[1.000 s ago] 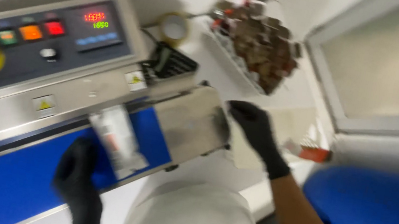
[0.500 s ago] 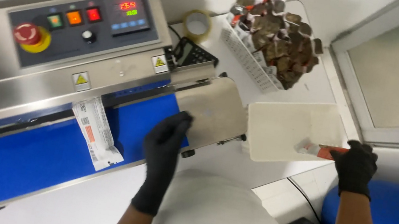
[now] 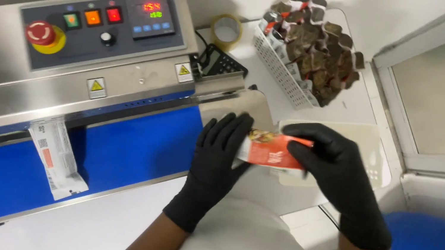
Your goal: Sealing nut packets using a heat sealer and organizing them into a storage bin
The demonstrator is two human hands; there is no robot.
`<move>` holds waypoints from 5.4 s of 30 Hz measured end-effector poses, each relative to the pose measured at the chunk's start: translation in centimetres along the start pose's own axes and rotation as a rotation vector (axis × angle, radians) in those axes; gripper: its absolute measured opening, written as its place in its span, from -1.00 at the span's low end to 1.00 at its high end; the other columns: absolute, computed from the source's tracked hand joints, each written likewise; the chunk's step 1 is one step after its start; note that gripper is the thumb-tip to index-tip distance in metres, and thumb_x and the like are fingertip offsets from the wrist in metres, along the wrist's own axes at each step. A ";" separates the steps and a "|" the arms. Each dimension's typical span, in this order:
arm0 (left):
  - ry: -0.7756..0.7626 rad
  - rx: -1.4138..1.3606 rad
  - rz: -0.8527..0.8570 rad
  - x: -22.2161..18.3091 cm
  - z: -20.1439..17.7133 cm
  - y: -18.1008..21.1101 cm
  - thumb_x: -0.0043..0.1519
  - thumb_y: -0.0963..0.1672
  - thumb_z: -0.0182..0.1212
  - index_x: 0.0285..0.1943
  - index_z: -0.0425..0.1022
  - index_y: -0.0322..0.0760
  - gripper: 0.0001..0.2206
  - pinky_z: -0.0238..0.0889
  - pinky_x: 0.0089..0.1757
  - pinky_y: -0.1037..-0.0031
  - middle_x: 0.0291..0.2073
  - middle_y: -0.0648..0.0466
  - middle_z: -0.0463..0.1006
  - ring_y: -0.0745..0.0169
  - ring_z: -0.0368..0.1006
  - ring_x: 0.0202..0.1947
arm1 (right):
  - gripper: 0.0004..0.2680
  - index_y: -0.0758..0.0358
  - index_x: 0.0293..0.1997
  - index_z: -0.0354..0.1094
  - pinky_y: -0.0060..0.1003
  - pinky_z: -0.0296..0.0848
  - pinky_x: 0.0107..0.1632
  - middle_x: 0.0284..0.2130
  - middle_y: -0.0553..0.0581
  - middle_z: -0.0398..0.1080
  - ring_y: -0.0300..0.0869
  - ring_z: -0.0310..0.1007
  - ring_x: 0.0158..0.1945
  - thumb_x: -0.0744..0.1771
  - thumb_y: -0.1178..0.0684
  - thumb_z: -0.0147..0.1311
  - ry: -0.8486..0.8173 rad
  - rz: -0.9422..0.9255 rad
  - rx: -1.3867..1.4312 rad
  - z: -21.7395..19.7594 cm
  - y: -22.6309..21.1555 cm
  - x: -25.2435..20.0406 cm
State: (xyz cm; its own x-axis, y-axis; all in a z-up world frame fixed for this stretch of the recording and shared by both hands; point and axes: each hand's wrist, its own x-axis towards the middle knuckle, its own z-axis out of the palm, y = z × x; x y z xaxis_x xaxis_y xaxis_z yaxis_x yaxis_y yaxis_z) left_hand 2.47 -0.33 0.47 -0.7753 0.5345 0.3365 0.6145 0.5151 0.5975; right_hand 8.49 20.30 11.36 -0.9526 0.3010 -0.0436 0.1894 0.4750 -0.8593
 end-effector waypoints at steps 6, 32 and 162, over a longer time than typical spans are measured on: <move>0.158 -0.592 -0.522 0.8 -2.6 0.1 0.11 -0.05 0.54 -0.15 0.64 -0.08 -0.78 0.46 -0.14 0.36 -0.30 0.10 0.70 0.02 0.63 -0.13 | -0.64 0.46 0.31 0.23 0.04 0.41 0.26 0.12 0.44 0.43 0.09 0.44 0.22 0.33 0.29 0.03 -0.264 0.028 0.675 5.7 -0.5 2.7; 0.443 -1.097 -1.209 3.8 0.8 -4.3 0.10 -0.04 0.55 -0.07 0.70 -0.23 -0.70 0.32 -0.08 0.37 -0.24 0.01 0.73 0.44 0.39 -0.17 | -0.77 0.23 0.03 0.56 -0.30 0.61 -0.15 -0.26 0.16 0.60 -0.28 0.48 -0.25 0.32 0.01 0.34 -0.012 0.439 0.353 13.8 4.1 8.7; 0.240 0.310 -1.171 -68.7 -49.6 -76.6 -0.14 0.11 0.48 -0.16 0.47 0.05 -0.56 0.45 -0.22 0.00 -0.27 0.17 0.46 -0.13 0.56 -0.23 | -0.32 0.01 0.52 0.07 -0.01 0.33 0.33 0.36 0.18 0.25 0.05 0.21 0.42 0.22 -0.20 0.29 -0.406 0.422 -0.258 110.4 -18.5 -38.8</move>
State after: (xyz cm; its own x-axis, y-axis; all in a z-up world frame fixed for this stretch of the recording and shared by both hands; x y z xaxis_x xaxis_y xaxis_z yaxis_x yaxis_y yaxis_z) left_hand 1.46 -109.73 -32.30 -0.8685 -0.4754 -0.1402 -0.4845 0.7548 0.4422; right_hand 15.73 -91.46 -27.34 -0.7881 0.1922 -0.5848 0.5711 0.5829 -0.5781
